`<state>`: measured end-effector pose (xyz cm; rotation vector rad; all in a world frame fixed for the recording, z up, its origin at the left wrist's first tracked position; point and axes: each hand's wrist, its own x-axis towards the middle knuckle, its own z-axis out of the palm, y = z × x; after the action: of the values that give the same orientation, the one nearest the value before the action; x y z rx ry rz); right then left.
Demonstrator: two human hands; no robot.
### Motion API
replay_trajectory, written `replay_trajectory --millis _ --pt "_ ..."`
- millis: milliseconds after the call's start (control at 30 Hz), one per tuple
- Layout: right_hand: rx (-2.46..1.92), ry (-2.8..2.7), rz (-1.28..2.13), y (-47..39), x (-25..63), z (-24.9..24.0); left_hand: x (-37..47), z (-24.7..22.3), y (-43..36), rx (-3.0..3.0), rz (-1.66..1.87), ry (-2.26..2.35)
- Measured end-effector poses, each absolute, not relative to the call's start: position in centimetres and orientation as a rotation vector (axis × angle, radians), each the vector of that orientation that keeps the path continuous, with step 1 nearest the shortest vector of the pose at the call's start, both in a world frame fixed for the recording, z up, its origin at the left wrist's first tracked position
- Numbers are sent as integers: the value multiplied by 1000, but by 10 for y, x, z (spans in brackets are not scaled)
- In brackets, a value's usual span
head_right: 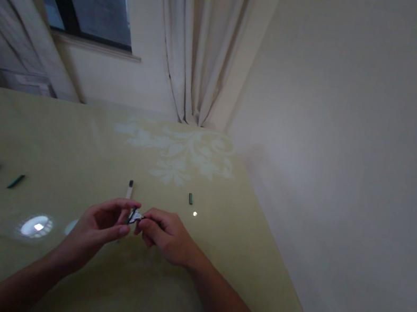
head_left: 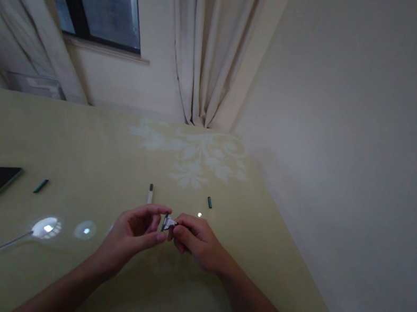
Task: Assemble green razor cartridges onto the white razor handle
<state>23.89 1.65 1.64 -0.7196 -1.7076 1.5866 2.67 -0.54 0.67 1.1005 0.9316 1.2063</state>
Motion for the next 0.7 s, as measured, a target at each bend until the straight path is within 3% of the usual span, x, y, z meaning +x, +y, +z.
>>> replay_trajectory --millis 333,500,700 --pt "-753 -1747 1490 17 237 13 28 11 -3 1193 1203 964" --pt "-770 -1402 1645 30 250 19 15 18 8 1489 1160 1144" --pt "-844 -1246 1539 49 278 30 -4 4 22 2042 533 1774"
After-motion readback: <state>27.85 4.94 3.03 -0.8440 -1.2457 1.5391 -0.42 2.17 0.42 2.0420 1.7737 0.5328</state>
